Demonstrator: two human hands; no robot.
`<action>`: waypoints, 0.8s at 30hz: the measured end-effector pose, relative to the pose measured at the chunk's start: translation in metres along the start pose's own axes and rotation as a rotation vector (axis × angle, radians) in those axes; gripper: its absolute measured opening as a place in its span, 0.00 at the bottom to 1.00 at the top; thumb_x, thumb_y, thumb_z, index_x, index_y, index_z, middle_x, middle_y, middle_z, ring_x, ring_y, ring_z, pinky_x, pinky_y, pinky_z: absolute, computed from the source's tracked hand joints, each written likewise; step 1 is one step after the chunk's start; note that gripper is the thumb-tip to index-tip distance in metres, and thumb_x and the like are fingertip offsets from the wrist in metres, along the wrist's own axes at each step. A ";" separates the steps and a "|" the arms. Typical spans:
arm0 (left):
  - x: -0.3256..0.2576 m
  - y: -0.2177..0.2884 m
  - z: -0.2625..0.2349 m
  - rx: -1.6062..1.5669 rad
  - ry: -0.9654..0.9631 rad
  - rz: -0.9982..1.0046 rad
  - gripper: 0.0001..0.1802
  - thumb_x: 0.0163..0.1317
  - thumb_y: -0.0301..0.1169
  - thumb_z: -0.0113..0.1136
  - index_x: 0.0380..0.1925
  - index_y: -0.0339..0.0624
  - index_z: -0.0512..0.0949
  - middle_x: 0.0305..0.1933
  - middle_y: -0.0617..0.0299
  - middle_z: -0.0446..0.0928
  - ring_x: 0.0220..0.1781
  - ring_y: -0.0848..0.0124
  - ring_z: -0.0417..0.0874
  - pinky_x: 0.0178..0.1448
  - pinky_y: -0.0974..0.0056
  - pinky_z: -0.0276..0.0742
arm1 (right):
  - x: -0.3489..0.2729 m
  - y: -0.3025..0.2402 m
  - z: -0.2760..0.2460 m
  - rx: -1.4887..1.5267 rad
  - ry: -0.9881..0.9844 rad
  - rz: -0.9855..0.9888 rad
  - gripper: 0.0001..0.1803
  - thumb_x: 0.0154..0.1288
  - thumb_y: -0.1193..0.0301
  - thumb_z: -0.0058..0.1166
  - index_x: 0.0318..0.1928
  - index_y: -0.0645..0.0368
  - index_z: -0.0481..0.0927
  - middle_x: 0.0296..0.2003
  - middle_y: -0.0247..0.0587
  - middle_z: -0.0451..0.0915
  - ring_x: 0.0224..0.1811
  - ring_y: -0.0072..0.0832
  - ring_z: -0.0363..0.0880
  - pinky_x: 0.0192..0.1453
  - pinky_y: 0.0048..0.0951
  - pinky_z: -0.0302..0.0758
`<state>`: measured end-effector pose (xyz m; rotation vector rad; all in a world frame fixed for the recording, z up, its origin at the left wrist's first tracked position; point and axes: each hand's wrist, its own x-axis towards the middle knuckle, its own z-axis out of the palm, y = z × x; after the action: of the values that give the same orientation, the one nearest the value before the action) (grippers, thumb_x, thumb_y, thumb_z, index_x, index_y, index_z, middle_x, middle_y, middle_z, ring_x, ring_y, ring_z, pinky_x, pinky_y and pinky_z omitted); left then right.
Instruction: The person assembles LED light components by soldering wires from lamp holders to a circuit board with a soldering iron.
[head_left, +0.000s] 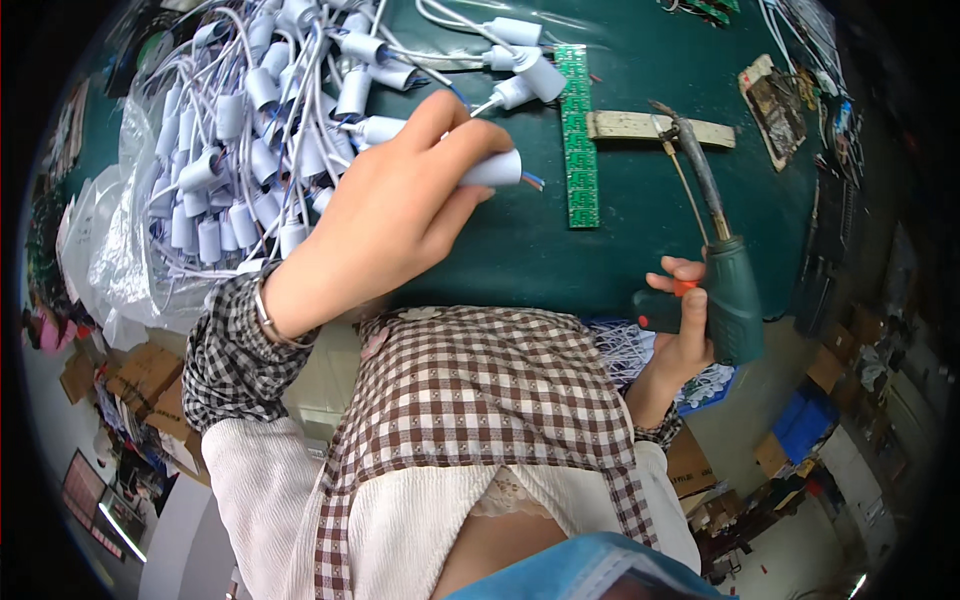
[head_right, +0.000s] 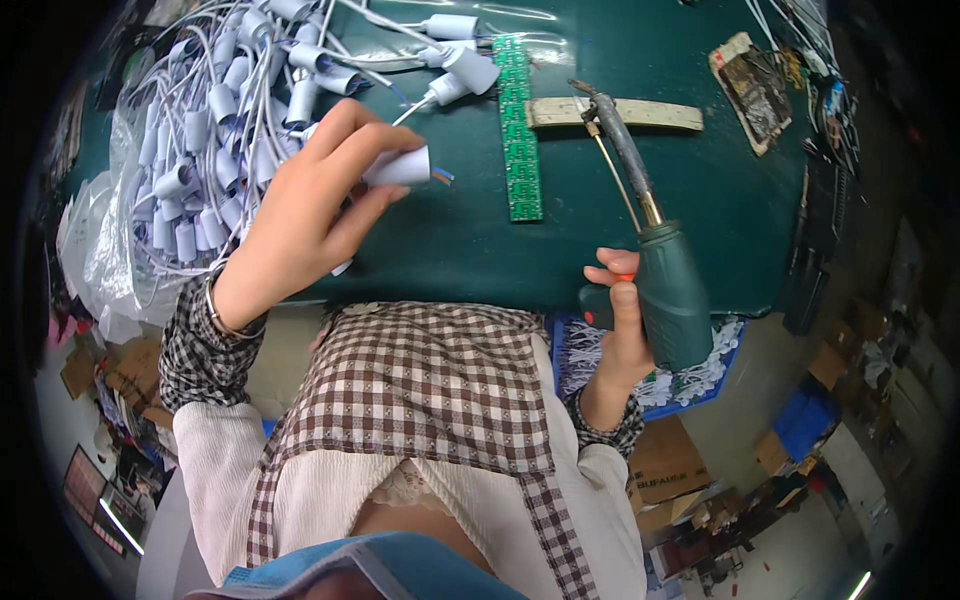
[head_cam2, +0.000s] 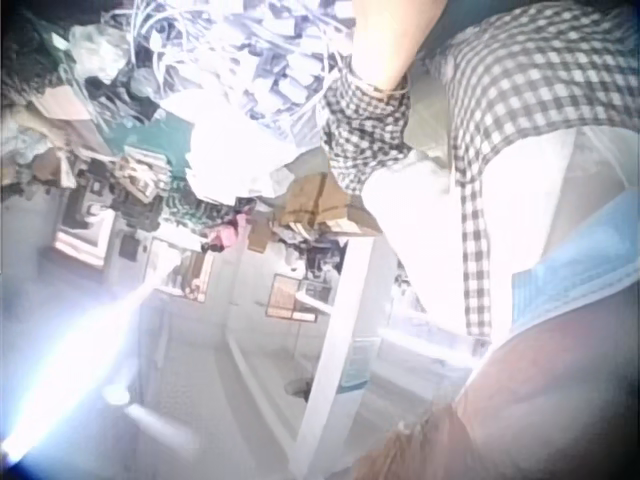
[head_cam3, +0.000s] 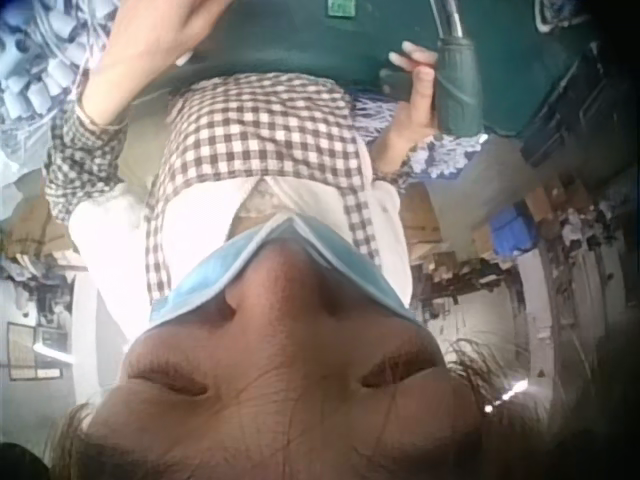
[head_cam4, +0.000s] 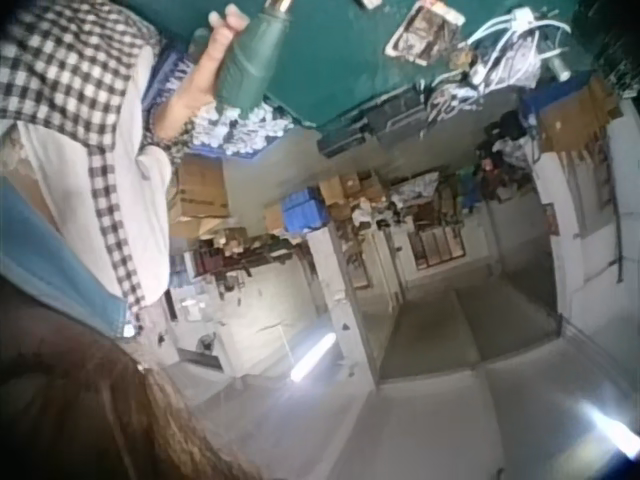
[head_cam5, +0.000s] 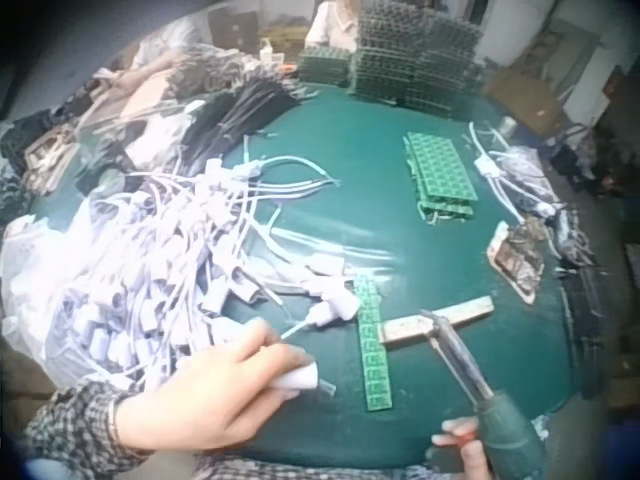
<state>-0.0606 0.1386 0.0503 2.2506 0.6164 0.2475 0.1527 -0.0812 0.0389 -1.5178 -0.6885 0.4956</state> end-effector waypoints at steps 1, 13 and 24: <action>0.008 0.003 0.005 -0.015 0.061 -0.071 0.18 0.63 0.25 0.65 0.52 0.45 0.76 0.50 0.55 0.75 0.43 0.53 0.85 0.42 0.56 0.81 | 0.000 -0.001 0.000 -0.006 0.009 -0.010 0.15 0.69 0.71 0.61 0.48 0.73 0.80 0.42 0.55 0.83 0.40 0.40 0.87 0.40 0.37 0.90; 0.063 -0.005 0.039 0.050 0.142 -0.108 0.11 0.64 0.33 0.65 0.43 0.42 0.78 0.40 0.55 0.80 0.35 0.53 0.84 0.39 0.55 0.80 | -0.005 0.004 -0.007 0.055 0.041 0.060 0.21 0.70 0.72 0.61 0.57 0.75 0.75 0.45 0.56 0.82 0.48 0.44 0.85 0.42 0.40 0.90; 0.068 -0.014 0.060 0.131 0.216 -0.123 0.07 0.60 0.31 0.64 0.36 0.41 0.79 0.36 0.55 0.79 0.31 0.52 0.84 0.34 0.52 0.79 | -0.002 0.002 -0.003 -0.033 0.011 0.110 0.27 0.69 0.67 0.62 0.60 0.77 0.72 0.44 0.57 0.82 0.46 0.46 0.85 0.40 0.39 0.91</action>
<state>0.0153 0.1425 -0.0018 2.3183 0.9048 0.4021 0.1541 -0.0847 0.0366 -1.5945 -0.6093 0.5609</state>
